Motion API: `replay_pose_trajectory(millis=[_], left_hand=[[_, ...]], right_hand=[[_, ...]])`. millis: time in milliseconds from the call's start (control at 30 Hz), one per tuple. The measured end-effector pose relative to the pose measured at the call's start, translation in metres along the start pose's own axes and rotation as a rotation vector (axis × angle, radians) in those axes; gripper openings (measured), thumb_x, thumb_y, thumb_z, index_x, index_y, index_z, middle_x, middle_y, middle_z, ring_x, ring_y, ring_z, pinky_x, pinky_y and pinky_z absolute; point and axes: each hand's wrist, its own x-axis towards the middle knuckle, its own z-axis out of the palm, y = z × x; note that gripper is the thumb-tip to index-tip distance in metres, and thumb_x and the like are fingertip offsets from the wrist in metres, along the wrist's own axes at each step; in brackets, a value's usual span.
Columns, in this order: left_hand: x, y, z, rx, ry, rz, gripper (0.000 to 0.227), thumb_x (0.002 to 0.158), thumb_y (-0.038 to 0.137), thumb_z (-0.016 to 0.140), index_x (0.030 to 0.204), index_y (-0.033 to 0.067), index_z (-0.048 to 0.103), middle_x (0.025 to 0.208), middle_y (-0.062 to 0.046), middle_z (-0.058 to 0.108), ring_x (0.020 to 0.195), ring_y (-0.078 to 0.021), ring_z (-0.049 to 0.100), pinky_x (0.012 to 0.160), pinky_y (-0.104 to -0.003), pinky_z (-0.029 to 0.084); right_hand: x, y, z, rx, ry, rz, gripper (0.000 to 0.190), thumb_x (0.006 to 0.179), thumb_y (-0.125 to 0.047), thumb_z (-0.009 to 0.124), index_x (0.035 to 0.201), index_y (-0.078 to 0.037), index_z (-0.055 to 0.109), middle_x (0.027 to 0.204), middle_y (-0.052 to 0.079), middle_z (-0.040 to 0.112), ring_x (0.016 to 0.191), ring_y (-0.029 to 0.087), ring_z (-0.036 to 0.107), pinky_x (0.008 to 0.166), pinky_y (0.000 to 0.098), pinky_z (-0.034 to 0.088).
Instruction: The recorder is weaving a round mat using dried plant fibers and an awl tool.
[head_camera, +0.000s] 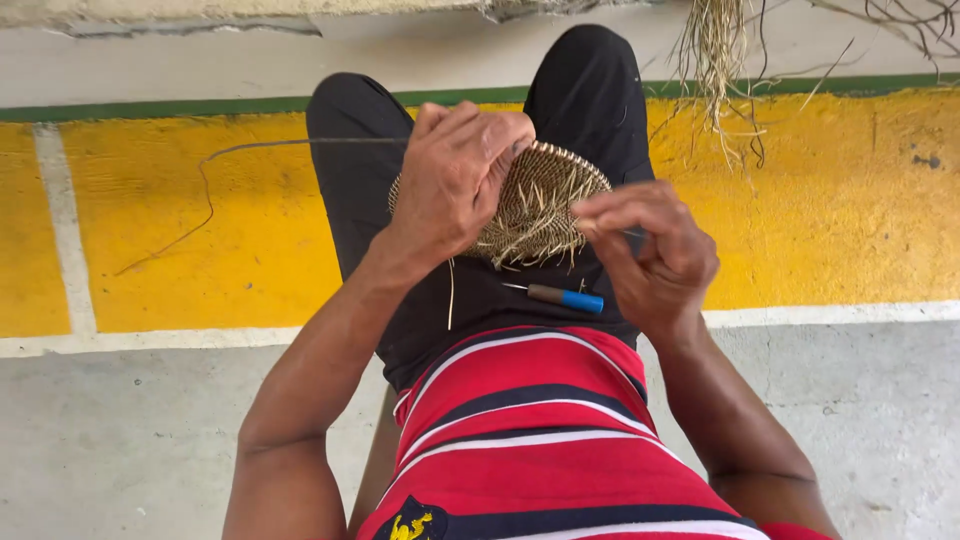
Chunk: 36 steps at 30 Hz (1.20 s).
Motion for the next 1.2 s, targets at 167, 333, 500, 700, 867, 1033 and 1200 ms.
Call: replay_pose_trajectory(millis=[167,333,500,700,867,1033,1200], left_hand=[[-0.008,0.002,0.0,0.004,-0.021,-0.028,0.024,0.099,0.0,0.068,0.119,0.0117,0.061,0.1,-0.001,0.068,0.095,-0.0208,0.063,0.089,-0.038,0.04],[-0.007,0.007,-0.001,-0.027,-0.013,-0.007,0.029,0.097,0.0,0.069,0.122,0.0116,0.059,0.1,0.0,0.067,0.097,-0.0204,0.061,0.09,-0.038,0.039],[-0.009,0.013,-0.001,-0.031,-0.013,0.007,0.031,0.096,0.0,0.071,0.122,0.0108,0.059,0.097,-0.001,0.065,0.095,-0.0206,0.06,0.09,-0.039,0.039],[-0.011,0.014,-0.005,-0.035,-0.01,0.005,0.036,0.091,0.0,0.072,0.123,0.0107,0.06,0.099,-0.001,0.066,0.097,-0.0217,0.061,0.09,-0.039,0.04],[-0.014,0.012,0.0,-0.043,-0.002,0.007,0.038,0.091,-0.001,0.072,0.126,0.0102,0.06,0.103,-0.002,0.067,0.099,-0.0214,0.062,0.093,-0.04,0.04],[-0.017,0.015,-0.001,-0.041,-0.017,0.004,0.039,0.09,0.0,0.073,0.125,0.0103,0.061,0.104,-0.002,0.067,0.099,-0.0219,0.061,0.093,-0.04,0.04],[-0.019,0.017,-0.004,-0.015,-0.027,0.017,0.04,0.088,0.0,0.073,0.125,0.0099,0.061,0.103,-0.005,0.065,0.097,-0.0232,0.06,0.091,-0.04,0.04]], right_hand=[[0.033,0.009,0.017,-0.545,-0.048,-0.454,0.024,0.093,0.0,0.086,0.102,-0.007,0.064,0.112,0.01,0.067,0.106,0.025,0.065,0.093,0.0364,0.052],[0.031,0.012,0.016,-0.562,-0.076,-0.409,0.025,0.092,-0.001,0.086,0.102,-0.008,0.064,0.113,0.008,0.067,0.106,0.024,0.064,0.088,0.035,0.051],[0.027,0.008,0.018,-0.581,-0.056,-0.395,0.025,0.09,-0.001,0.087,0.1,-0.008,0.065,0.11,0.008,0.068,0.101,0.023,0.063,0.089,0.0379,0.05],[0.026,0.005,0.022,-0.611,-0.057,-0.407,0.024,0.09,0.0,0.086,0.099,-0.008,0.065,0.108,0.007,0.068,0.099,0.023,0.063,0.088,0.0375,0.051],[0.028,0.003,0.02,-0.573,-0.081,-0.391,0.024,0.091,0.0,0.085,0.1,-0.007,0.064,0.108,0.007,0.067,0.1,0.024,0.063,0.084,0.0342,0.051],[0.028,0.005,0.022,-0.64,-0.06,-0.426,0.025,0.089,0.0,0.087,0.099,-0.007,0.066,0.106,0.007,0.067,0.097,0.023,0.063,0.084,0.036,0.05],[0.029,-0.002,0.021,-0.637,-0.086,-0.375,0.025,0.089,-0.001,0.088,0.101,-0.009,0.068,0.106,0.006,0.067,0.1,0.022,0.063,0.089,0.037,0.051]])
